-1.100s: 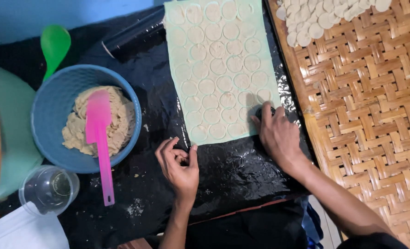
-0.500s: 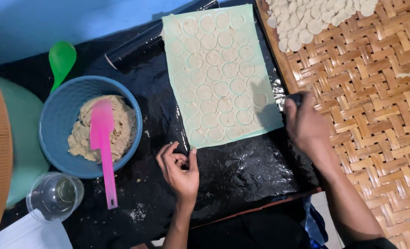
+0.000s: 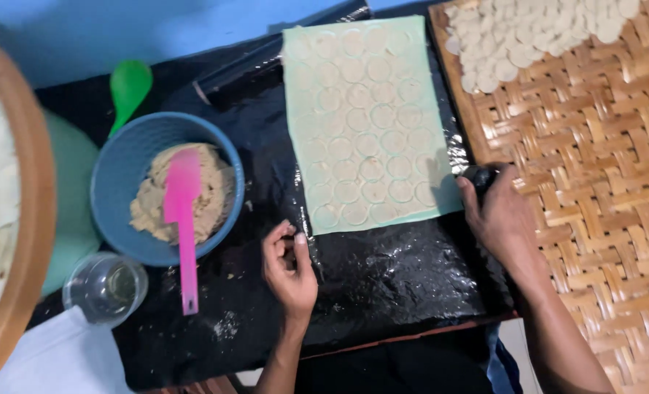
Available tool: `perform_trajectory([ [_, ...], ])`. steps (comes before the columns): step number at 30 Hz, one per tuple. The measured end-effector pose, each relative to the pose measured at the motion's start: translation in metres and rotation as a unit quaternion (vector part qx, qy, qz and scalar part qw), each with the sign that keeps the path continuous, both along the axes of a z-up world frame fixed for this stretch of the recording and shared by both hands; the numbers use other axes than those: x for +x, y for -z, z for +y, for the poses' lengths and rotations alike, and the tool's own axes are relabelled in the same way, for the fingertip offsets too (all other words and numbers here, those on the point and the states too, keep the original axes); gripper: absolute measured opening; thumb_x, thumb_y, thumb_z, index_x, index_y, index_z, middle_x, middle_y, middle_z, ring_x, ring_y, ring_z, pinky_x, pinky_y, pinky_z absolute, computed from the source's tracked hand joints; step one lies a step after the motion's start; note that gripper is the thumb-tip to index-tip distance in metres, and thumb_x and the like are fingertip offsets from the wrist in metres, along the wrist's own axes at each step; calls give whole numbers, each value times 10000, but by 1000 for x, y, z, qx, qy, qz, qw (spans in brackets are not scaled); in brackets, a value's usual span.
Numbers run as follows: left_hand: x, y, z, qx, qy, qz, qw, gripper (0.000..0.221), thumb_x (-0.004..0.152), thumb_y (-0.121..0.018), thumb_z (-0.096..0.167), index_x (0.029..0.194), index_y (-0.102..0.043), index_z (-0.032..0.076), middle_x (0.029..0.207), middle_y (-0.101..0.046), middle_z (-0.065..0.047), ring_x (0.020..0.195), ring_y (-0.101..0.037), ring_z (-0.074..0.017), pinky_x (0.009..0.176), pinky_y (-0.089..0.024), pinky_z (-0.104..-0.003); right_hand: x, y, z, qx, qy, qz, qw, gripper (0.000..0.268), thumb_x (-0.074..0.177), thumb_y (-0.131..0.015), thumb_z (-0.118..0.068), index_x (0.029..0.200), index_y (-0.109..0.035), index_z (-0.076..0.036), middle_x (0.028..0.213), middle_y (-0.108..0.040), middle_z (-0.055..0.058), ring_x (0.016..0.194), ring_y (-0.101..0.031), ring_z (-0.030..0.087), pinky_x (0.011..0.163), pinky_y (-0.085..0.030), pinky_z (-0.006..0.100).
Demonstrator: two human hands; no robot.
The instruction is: Using a small circular mold to cut out dough discs from a flat sheet, then transferring them to a drying tray.
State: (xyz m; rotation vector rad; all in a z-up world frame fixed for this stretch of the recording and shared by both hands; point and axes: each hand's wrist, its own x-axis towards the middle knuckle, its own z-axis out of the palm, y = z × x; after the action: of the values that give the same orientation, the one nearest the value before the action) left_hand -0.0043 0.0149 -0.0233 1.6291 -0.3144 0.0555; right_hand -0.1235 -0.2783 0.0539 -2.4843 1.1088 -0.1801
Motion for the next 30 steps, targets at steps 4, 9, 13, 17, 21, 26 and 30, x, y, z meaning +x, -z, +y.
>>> perform_trajectory([
  [4,28,-37,-9,129,-43,47,990,279,1010,-702,140,1263,-693,25,811,-634,-84,698,-548,-129,630,-469,-264,7,4,-10,-27,-10,26,999,585,1058,-587,-483,1304,-462,33,939,-684,350,846,-667,544,718,-509,609],
  [9,93,-45,-52,220,-19,-113,969,371,956,-681,194,1266,-653,-10,1082,-666,-207,969,-647,-341,840,-523,-422,17,15,-17,-114,-55,-48,991,581,1018,-648,-471,1270,-581,48,1148,-613,329,946,-645,528,772,-526,579],
  [13,164,2,-94,219,-54,-191,955,424,987,-664,235,1290,-619,-57,1189,-628,-272,1131,-592,-439,981,-479,-467,14,8,-12,-106,-45,-42,992,588,1009,-653,-463,1301,-585,43,1165,-603,335,937,-645,522,789,-533,568],
  [17,206,2,-130,282,-31,-78,956,418,955,-680,371,1083,-721,-26,1032,-656,-266,1037,-611,-418,930,-485,-456,6,-5,-14,-99,-41,-91,990,576,990,-660,-419,1309,-565,52,1184,-606,330,982,-647,523,807,-536,563],
  [21,226,39,-137,221,-37,-58,973,484,961,-719,438,836,-739,-29,838,-715,-187,908,-607,-354,930,-455,-448,4,-19,-20,-47,-6,-54,997,590,973,-662,-400,1330,-531,51,1205,-599,334,961,-644,537,798,-525,578],
  [26,141,4,-88,-40,114,210,970,406,1089,-626,385,1190,-561,-4,900,-508,-89,750,-441,-223,615,-339,-384,19,-6,-44,-77,-22,-87,993,538,970,-687,-365,1281,-543,50,1156,-592,338,932,-638,534,784,-523,576],
  [30,81,-36,-61,-282,188,323,884,472,1040,-445,365,1456,-448,142,1366,-627,-24,1197,-653,-151,979,-540,-343,58,-2,-62,-131,-62,-139,980,500,962,-733,-304,1291,-553,26,1152,-541,346,920,-614,544,759,-508,584],
])
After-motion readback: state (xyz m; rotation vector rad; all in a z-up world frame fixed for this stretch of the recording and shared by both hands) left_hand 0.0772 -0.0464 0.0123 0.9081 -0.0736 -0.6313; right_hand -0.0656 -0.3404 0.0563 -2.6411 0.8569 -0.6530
